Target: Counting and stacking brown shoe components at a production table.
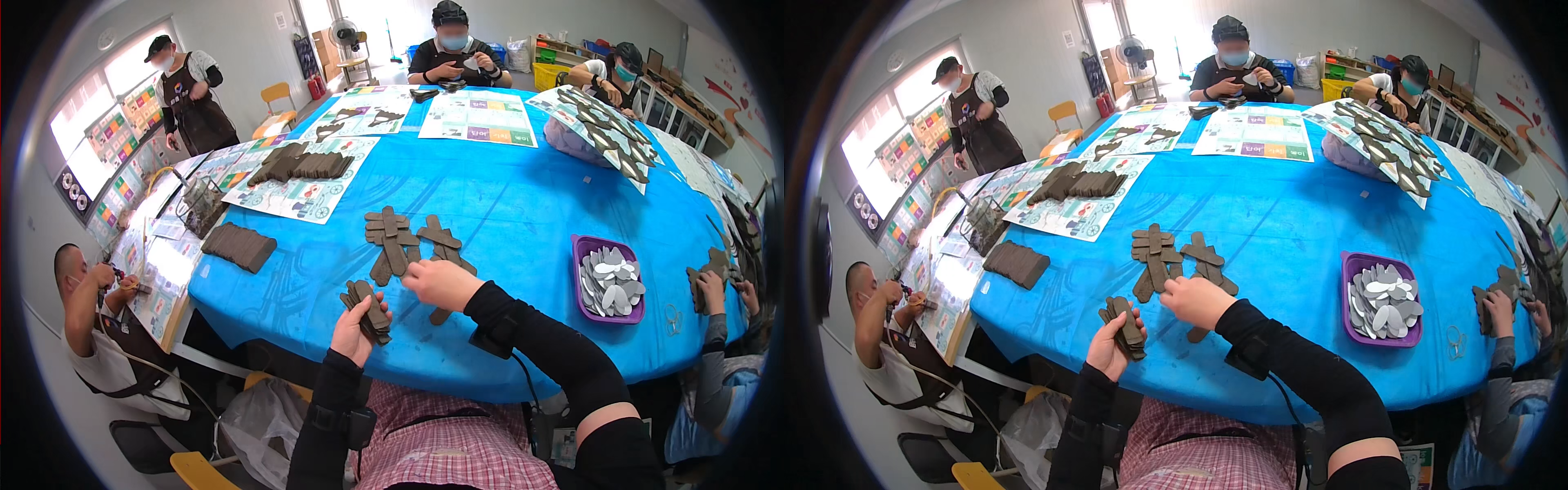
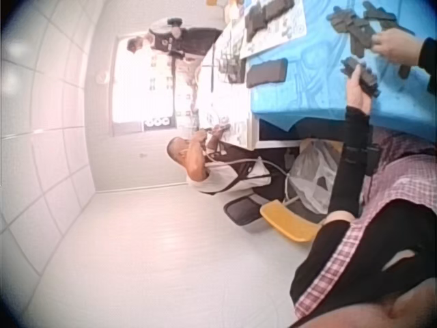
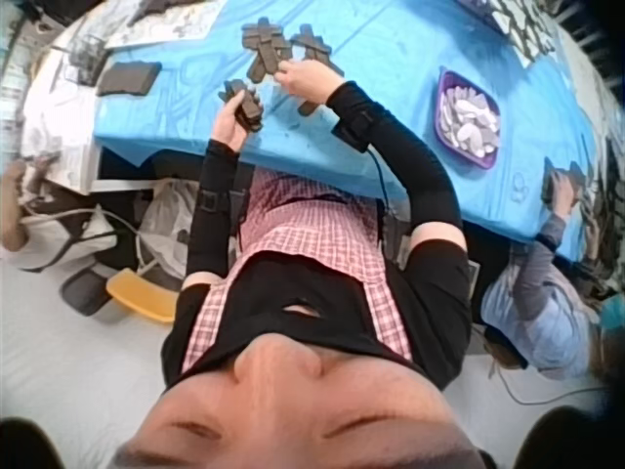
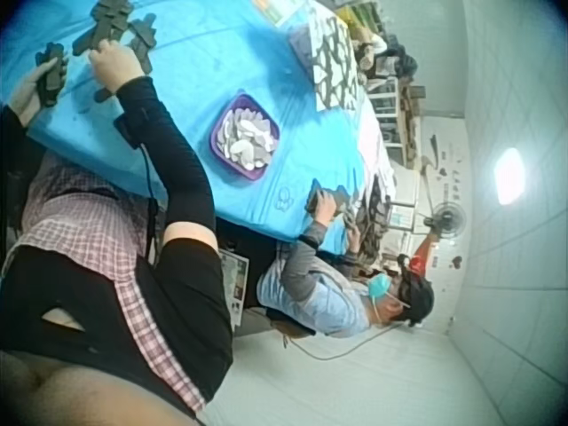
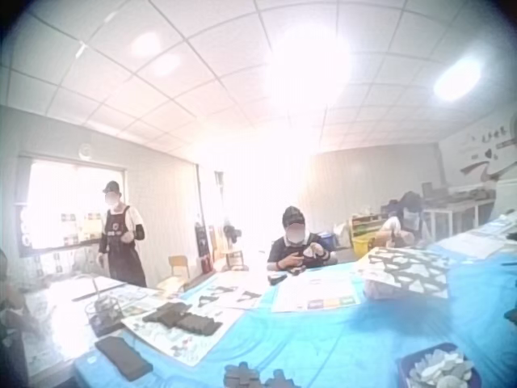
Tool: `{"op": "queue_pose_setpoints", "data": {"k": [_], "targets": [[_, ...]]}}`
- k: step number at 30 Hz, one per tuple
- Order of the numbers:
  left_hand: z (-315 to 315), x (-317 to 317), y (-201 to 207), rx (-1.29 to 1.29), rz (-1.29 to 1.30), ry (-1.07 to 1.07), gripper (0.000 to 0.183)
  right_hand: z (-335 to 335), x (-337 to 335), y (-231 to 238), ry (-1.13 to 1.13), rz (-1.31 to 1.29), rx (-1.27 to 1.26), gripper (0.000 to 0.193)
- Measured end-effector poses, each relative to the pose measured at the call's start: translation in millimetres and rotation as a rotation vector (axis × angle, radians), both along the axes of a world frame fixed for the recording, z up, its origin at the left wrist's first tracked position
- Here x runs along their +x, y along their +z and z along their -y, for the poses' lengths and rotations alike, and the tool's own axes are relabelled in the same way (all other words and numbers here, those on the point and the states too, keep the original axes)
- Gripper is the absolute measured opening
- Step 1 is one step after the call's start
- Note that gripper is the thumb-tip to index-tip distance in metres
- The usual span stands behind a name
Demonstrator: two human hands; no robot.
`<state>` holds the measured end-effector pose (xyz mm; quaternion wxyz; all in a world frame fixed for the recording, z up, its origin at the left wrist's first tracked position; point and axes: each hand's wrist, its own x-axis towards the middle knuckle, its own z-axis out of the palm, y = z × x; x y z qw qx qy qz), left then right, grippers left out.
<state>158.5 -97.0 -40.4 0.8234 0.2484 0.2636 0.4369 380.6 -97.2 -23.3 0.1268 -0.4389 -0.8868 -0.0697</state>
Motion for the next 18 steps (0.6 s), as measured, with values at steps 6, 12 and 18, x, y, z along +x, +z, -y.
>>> {"op": "queue_pose_setpoints", "data": {"k": [6,12,18], "targets": [[0,0,-5,0.008,-0.058,0.058,0.041,0,4,18,-0.273,-1.347,-0.355,0.014],[4,27,12,0.171,0.057,0.011,0.044,20,-26,-10,-0.140,-1.952,-0.963,0.018],[2,10,23,0.241,0.018,0.033,0.043,36,-54,18,-0.243,-1.863,-1.178,0.021]]}}
